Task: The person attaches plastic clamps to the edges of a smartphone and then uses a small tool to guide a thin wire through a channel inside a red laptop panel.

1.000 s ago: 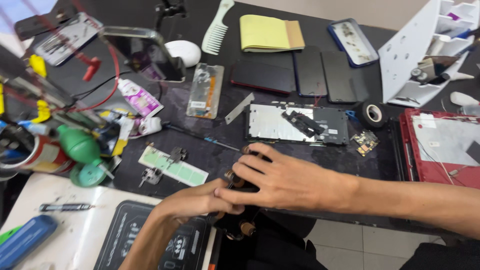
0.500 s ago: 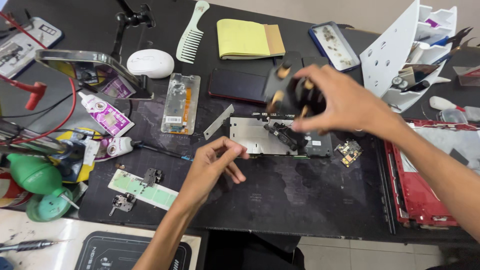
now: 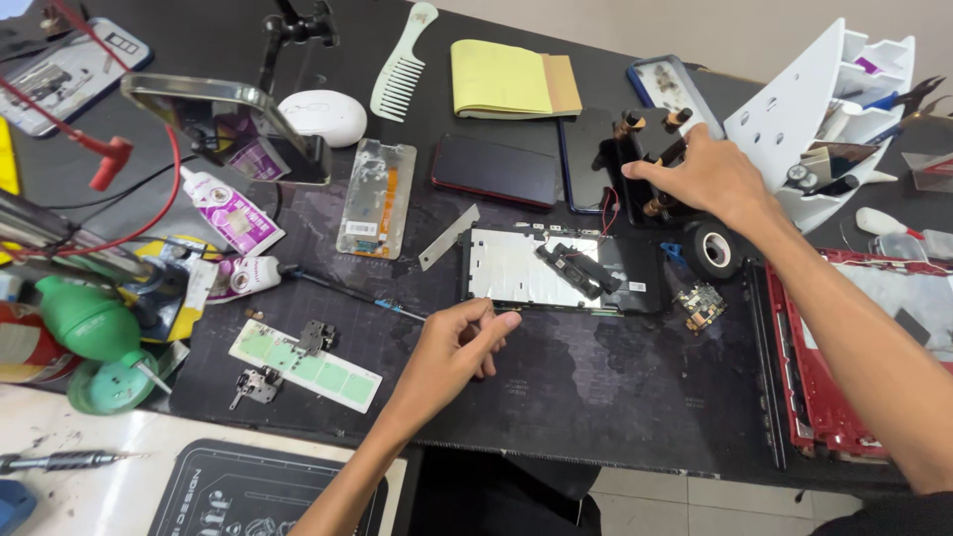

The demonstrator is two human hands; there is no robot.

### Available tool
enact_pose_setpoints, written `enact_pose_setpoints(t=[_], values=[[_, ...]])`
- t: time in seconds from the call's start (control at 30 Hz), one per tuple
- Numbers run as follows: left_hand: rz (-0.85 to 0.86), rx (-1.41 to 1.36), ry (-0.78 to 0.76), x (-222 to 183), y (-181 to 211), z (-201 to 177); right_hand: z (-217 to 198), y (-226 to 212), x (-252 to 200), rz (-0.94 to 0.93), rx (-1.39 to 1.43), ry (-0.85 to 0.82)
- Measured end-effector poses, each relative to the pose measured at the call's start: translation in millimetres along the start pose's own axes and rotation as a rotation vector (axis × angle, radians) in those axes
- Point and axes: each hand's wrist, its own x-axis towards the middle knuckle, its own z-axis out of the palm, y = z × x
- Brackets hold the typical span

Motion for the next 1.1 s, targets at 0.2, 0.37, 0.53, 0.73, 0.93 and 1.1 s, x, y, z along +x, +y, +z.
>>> enact_pose_setpoints(t=[0.2, 0.37, 0.53, 0.73, 0.93, 1.1], values=[[0.057, 0.191, 0.033, -23.8, 18.0, -0.5, 17.1, -2.2, 8.0, -0.011, -0.055, 0.021], [0.210, 0.488, 0.103, -54.9, 36.1, -9.4, 20.2, -6.8, 6.1, 0.015, -0.073, 0.013], [0.236, 0.482, 0.209, -93.6, 39.2, -20.8, -2.8, -30.7, -18.3, -0.035, -0.164, 0.046], [0.314, 0.837, 0.374, -159.4, 21.9, -51.8, -32.2, -113.3, -127.8, -0.561, -0.124, 0.237], [0.272, 1.097, 0.421, -223.9, 3.0, -68.0, 48.8, -193.2, -262.2, -1.335, 0.200, -0.043], [0.263, 1.107, 0.337, -246.1, -4.0, -59.5, 93.0, -206.5, -278.0, -1.365, 0.063, 0.028]])
